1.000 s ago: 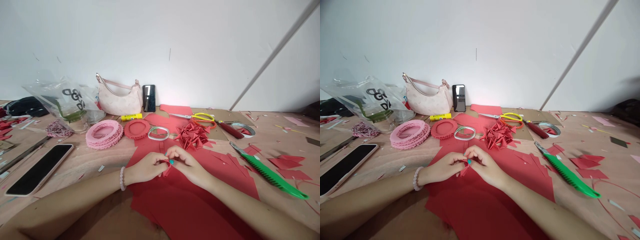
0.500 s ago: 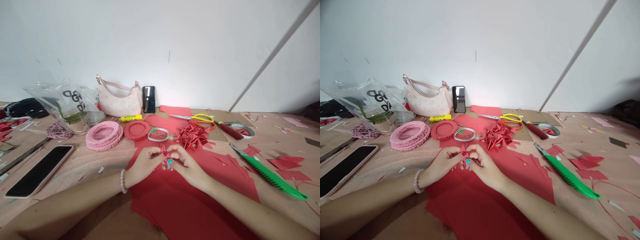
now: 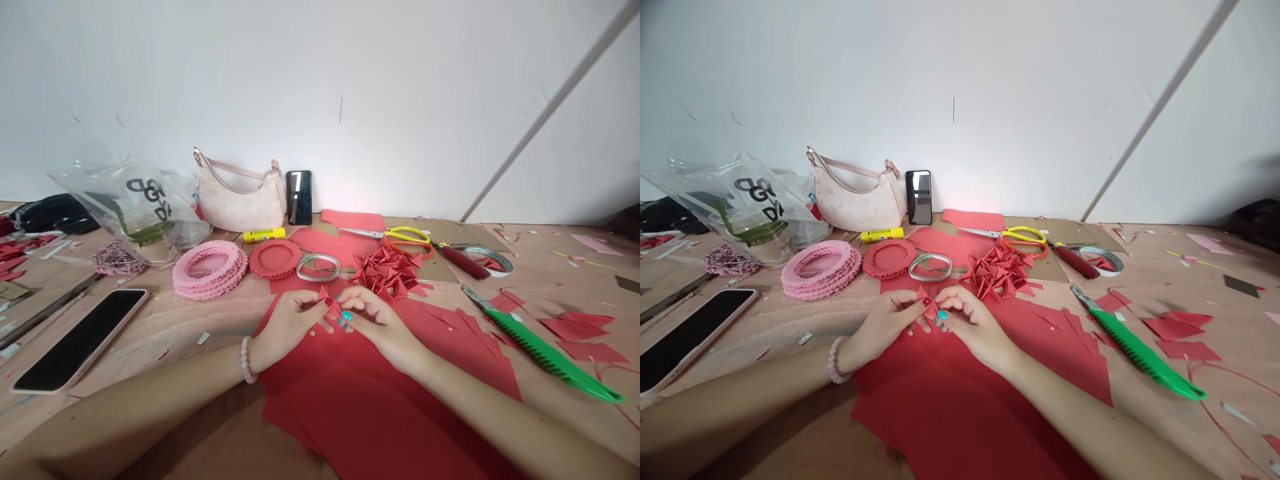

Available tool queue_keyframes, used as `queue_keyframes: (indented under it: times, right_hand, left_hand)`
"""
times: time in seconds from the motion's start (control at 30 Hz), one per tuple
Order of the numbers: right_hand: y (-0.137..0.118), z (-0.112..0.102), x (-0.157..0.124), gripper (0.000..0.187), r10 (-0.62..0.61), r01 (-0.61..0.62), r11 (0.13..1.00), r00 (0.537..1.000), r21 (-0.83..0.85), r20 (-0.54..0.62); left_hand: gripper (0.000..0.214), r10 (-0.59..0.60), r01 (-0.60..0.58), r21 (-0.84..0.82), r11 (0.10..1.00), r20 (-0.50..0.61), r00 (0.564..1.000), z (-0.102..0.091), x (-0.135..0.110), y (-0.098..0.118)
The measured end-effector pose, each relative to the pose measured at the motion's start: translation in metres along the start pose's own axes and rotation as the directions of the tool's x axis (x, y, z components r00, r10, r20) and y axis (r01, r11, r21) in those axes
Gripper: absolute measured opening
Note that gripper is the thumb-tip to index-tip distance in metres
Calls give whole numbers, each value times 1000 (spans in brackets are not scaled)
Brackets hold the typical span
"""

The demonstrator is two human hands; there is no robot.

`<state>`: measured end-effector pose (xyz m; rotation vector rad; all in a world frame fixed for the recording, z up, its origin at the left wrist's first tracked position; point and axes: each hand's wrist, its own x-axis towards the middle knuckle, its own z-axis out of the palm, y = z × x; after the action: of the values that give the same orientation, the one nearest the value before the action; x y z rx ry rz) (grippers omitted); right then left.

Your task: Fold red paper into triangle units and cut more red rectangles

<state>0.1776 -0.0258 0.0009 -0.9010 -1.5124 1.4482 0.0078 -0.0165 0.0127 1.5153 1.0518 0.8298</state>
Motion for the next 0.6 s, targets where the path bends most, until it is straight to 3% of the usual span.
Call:
queue_keyframes:
  times: [0.23, 0.33, 0.47, 0.6]
  right_hand:
    - [5, 1, -4, 14, -167, 113, 930, 978, -350, -127]
    - [6, 1, -3, 10, -172, 82, 917, 964, -390, -203]
    - [7, 2, -2, 9, -139, 44, 917, 967, -396, -212]
    - [6, 3, -5, 13, -282, 140, 832, 940, -537, -191]
  left_hand:
    - [21, 8, -9, 30, 999, 39, 999, 0, -1, -1]
    - [17, -56, 57, -35, 998, 26, 998, 0, -1, -2]
    - [17, -149, 149, -153, 977, 14, 989, 1, 0, -1]
    - [17, -188, 191, -221, 956, 36, 981, 0, 1, 1]
